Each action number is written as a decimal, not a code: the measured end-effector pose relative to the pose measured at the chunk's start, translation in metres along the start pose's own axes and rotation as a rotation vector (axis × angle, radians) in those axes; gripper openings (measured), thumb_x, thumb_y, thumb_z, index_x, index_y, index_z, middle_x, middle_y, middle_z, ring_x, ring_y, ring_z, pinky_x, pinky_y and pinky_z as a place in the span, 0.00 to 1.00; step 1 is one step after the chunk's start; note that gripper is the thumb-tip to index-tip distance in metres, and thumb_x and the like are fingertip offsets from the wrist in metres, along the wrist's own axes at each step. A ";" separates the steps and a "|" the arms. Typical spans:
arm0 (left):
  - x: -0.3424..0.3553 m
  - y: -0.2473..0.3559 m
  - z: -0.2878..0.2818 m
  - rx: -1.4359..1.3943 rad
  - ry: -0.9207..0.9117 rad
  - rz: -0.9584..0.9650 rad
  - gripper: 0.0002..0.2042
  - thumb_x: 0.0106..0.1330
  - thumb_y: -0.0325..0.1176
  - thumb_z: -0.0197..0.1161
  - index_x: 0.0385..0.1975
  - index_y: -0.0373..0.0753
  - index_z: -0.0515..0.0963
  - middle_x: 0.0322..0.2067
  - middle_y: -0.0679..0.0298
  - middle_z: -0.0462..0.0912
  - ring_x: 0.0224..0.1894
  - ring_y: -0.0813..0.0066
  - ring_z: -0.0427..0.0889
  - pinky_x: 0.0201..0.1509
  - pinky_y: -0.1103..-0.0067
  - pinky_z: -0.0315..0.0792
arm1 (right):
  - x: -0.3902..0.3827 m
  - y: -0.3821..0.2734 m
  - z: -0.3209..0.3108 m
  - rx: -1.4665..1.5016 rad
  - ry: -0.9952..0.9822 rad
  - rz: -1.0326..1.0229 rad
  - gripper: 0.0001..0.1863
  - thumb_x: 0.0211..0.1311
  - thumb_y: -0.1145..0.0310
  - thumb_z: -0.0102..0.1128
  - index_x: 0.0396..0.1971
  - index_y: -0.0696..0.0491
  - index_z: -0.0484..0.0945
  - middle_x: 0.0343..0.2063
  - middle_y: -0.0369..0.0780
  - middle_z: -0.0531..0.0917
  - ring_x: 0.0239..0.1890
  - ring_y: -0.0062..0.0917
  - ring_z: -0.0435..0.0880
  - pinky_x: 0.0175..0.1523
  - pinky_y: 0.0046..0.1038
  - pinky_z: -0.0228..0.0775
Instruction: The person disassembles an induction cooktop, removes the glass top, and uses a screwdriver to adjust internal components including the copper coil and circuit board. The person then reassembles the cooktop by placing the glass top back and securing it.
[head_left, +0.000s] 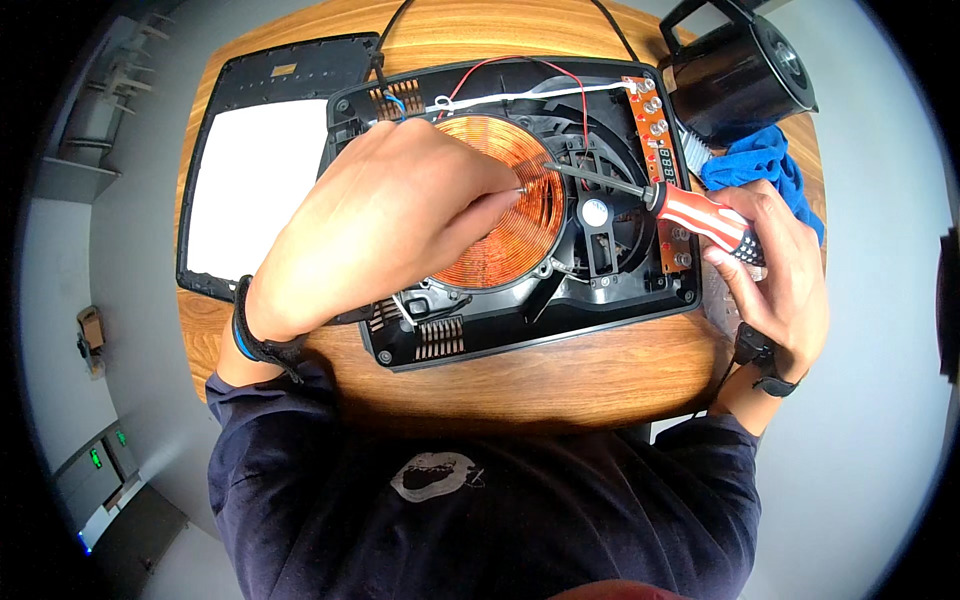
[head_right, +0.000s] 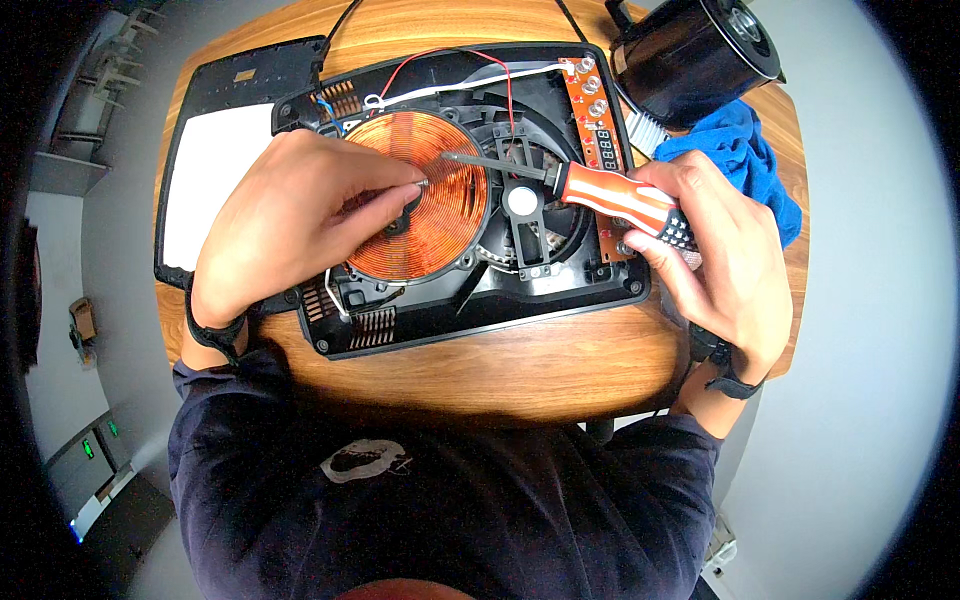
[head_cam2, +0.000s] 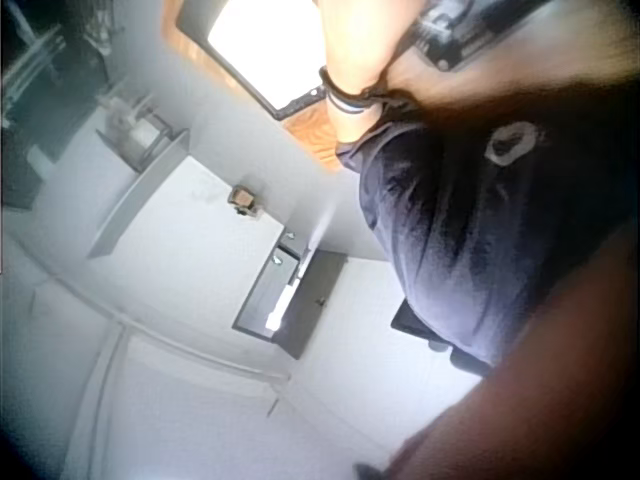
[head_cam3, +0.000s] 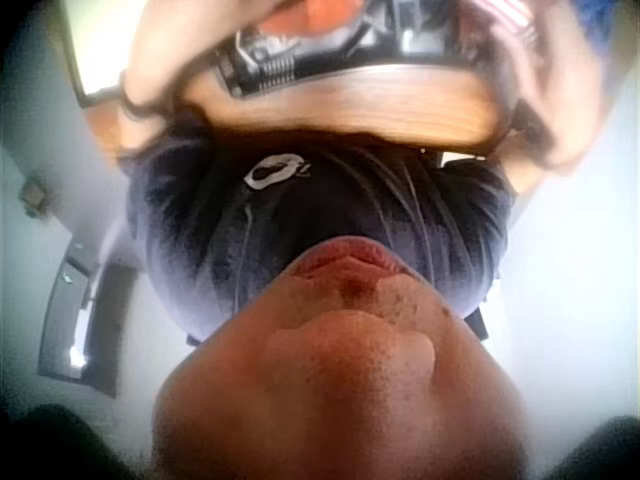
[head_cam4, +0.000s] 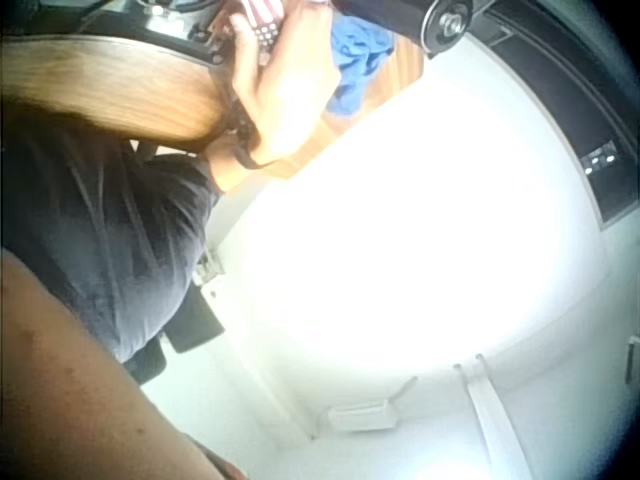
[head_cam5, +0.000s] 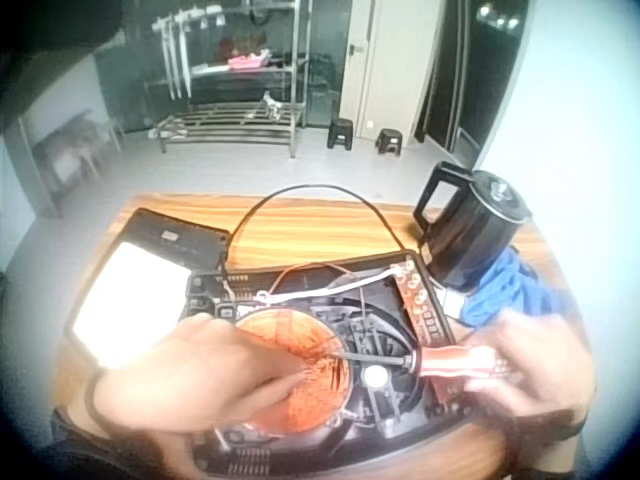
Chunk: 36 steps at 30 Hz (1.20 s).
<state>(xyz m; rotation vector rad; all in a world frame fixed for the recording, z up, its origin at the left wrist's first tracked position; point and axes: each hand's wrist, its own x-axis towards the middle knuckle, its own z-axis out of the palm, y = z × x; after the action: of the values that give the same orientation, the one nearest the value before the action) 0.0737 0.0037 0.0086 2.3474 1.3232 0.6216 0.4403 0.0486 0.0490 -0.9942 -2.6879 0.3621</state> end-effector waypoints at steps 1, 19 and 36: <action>0.000 0.000 0.000 -0.003 0.000 0.001 0.09 0.75 0.34 0.74 0.44 0.35 0.94 0.34 0.49 0.93 0.36 0.48 0.93 0.43 0.65 0.86 | 0.000 -0.001 0.001 0.000 0.000 0.010 0.22 0.66 0.65 0.79 0.54 0.62 0.84 0.44 0.48 0.87 0.44 0.46 0.89 0.49 0.39 0.82; 0.001 -0.001 -0.002 0.001 -0.013 0.032 0.09 0.74 0.32 0.74 0.45 0.34 0.94 0.39 0.50 0.94 0.41 0.49 0.94 0.48 0.64 0.87 | 0.001 0.003 0.007 0.041 -0.004 -0.092 0.26 0.64 0.61 0.81 0.56 0.60 0.84 0.42 0.47 0.86 0.40 0.46 0.88 0.44 0.41 0.80; -0.001 -0.005 0.000 0.001 -0.053 0.057 0.09 0.73 0.32 0.73 0.43 0.33 0.93 0.36 0.50 0.91 0.38 0.48 0.91 0.43 0.61 0.83 | 0.005 0.004 0.010 0.045 0.020 -0.125 0.24 0.63 0.65 0.81 0.54 0.60 0.85 0.45 0.45 0.89 0.43 0.44 0.90 0.46 0.40 0.83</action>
<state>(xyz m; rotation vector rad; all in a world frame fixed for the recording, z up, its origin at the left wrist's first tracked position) 0.0700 0.0055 0.0061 2.3934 1.2376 0.5716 0.4355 0.0534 0.0393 -0.8076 -2.6944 0.3835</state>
